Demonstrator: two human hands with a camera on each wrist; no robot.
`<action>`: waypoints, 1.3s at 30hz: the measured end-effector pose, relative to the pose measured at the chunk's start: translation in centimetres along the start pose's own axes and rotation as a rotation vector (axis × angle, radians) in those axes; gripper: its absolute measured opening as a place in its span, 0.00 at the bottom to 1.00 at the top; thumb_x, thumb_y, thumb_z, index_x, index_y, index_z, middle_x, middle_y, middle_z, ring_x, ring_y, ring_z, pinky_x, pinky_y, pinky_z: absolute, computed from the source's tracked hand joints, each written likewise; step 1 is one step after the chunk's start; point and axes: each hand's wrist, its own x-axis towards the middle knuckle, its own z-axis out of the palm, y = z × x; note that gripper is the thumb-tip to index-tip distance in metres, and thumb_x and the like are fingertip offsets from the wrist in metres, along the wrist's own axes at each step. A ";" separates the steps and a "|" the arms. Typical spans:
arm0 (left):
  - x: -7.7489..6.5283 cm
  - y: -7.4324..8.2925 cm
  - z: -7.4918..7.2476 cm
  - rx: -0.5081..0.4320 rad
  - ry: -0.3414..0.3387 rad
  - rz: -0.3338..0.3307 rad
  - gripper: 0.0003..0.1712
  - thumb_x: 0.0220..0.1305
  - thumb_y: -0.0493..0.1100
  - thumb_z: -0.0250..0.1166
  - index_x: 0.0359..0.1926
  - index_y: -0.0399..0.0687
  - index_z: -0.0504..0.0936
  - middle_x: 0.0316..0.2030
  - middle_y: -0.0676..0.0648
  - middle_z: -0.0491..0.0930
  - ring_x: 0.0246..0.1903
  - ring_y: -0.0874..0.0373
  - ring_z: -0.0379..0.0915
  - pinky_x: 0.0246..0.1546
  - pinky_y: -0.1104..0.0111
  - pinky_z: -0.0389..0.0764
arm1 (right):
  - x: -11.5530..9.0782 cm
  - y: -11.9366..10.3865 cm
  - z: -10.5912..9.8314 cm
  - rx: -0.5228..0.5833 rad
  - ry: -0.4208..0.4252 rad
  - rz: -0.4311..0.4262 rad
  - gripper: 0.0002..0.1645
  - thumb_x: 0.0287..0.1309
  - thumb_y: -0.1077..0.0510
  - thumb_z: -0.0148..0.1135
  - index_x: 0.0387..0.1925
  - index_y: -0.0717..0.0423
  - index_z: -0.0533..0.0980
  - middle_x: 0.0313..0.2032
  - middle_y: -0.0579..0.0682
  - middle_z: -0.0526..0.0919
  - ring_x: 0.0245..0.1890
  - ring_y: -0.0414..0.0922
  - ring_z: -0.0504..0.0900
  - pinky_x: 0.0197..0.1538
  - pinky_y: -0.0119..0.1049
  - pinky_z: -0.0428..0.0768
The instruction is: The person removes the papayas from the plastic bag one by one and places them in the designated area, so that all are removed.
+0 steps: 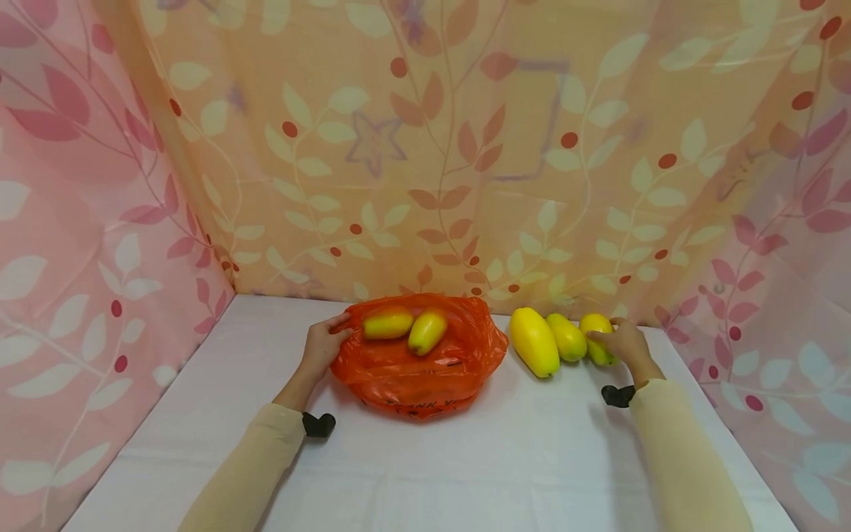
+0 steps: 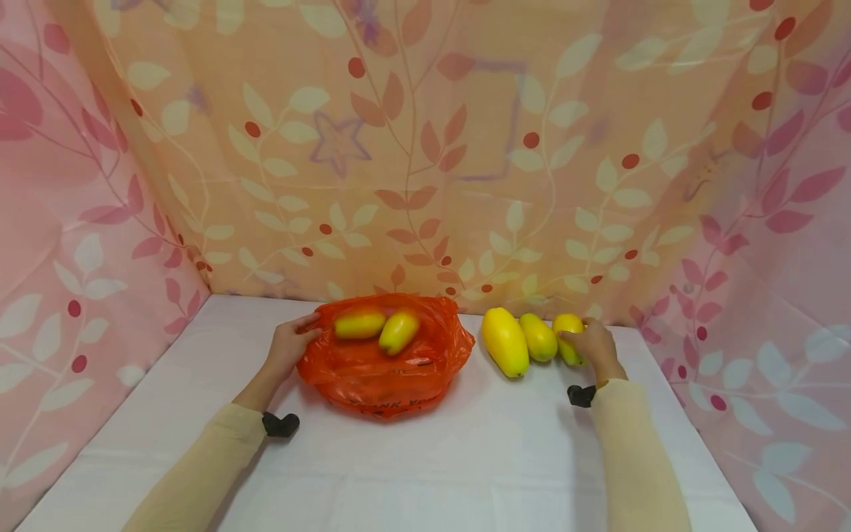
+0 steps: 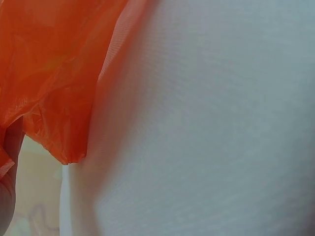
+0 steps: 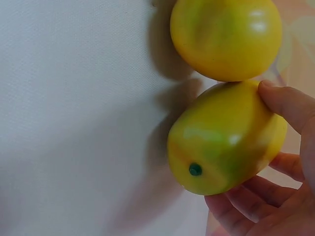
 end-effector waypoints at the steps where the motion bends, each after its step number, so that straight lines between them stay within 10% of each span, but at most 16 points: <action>1: -0.1 0.0 0.0 -0.003 -0.002 -0.003 0.25 0.65 0.34 0.61 0.63 0.35 0.73 0.65 0.35 0.70 0.71 0.45 0.58 0.72 0.54 0.61 | 0.0 0.1 0.1 -0.003 0.000 0.001 0.57 0.64 0.34 0.53 0.70 0.76 0.47 0.66 0.79 0.55 0.63 0.72 0.59 0.69 0.66 0.58; 25: -0.1 0.0 0.2 0.000 -0.001 0.002 0.25 0.66 0.34 0.61 0.64 0.35 0.73 0.65 0.35 0.70 0.71 0.45 0.58 0.71 0.54 0.61 | -0.3 0.6 0.0 -0.070 0.020 -0.020 0.58 0.66 0.31 0.45 0.69 0.79 0.46 0.66 0.82 0.54 0.64 0.75 0.57 0.69 0.67 0.57; 39: -0.1 0.0 -0.1 -0.007 -0.003 0.009 0.25 0.66 0.34 0.60 0.64 0.36 0.73 0.64 0.35 0.71 0.71 0.45 0.58 0.71 0.54 0.62 | -1.2 -5.6 -2.0 0.003 0.187 -0.195 0.55 0.65 0.32 0.48 0.71 0.73 0.48 0.66 0.79 0.59 0.63 0.73 0.62 0.64 0.66 0.67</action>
